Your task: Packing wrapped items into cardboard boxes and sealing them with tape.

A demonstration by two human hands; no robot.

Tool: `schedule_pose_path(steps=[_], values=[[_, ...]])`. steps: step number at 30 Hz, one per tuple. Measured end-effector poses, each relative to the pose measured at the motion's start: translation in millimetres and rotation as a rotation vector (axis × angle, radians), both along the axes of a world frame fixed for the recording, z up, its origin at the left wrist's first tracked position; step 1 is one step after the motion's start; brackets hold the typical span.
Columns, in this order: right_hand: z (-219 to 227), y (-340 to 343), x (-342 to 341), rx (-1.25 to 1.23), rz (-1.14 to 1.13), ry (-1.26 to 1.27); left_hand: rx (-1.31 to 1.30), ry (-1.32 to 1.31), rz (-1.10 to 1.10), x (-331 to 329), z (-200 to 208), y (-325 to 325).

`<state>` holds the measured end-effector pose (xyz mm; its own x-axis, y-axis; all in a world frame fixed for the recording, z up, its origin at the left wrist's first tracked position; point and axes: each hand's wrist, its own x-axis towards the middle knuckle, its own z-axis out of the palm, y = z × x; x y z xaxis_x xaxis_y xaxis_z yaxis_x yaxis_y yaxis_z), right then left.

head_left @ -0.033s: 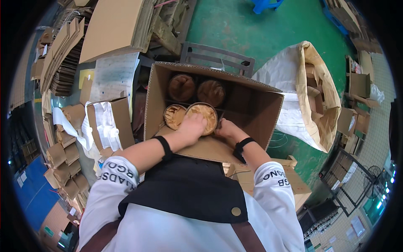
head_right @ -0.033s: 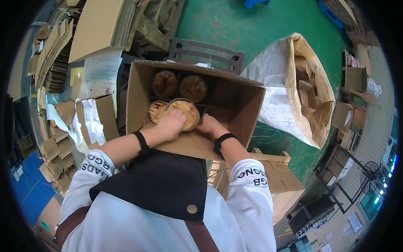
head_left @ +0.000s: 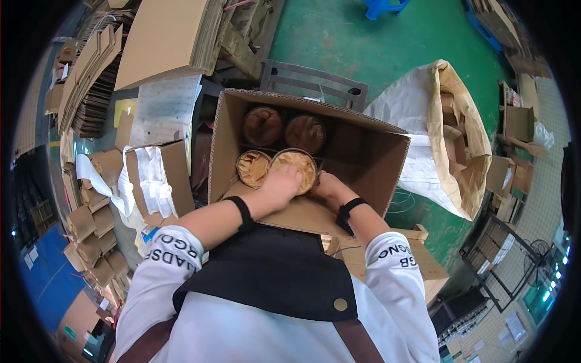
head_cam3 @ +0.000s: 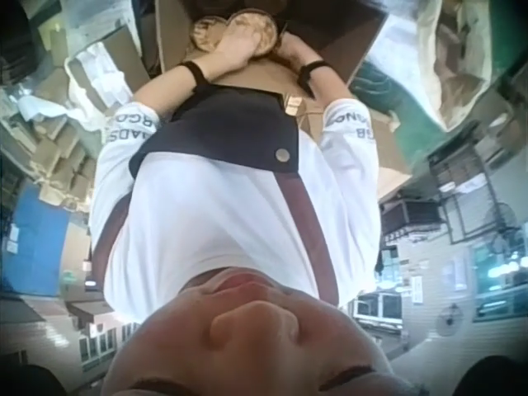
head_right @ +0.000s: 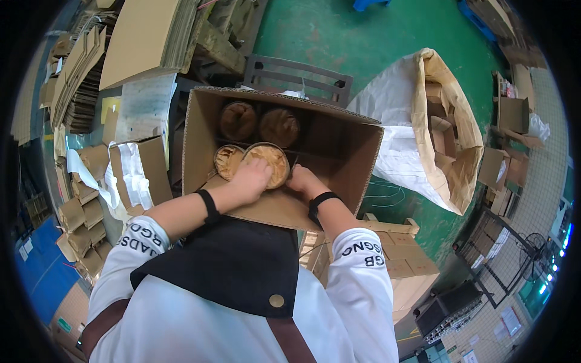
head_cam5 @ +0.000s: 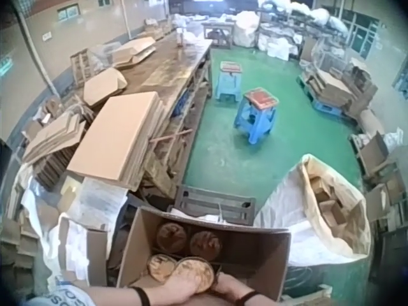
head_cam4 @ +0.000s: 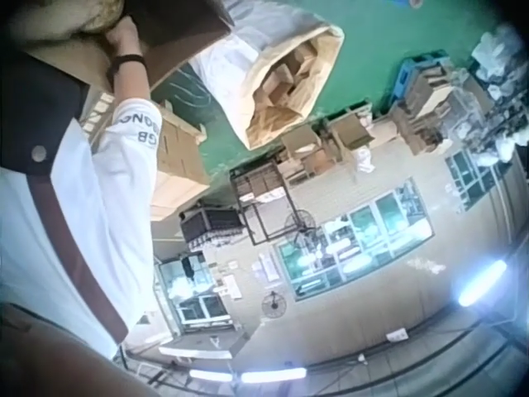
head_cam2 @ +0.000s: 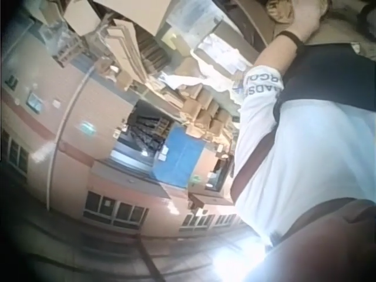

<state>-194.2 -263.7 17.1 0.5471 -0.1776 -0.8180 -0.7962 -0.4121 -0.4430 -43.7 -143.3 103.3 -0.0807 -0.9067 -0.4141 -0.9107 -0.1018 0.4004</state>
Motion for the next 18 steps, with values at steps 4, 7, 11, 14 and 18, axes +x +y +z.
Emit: schedule_pose_path(steps=[4,7,11,14,18], values=[[-9,-3,6,0.133,0.115,-0.080,0.119,-0.045,-0.012,-23,-28,0],[-1,4,7,0.088,-0.132,-0.021,0.145,0.000,-0.080,-10,-30,12],[14,-3,3,0.512,-0.110,-0.405,0.647,0.364,-0.212,32,62,-11],[114,-16,56,0.177,0.599,-0.111,0.134,0.543,0.271,98,140,62],[297,-8,64,0.804,-0.123,-0.059,-0.362,0.351,1.110,203,197,195]])
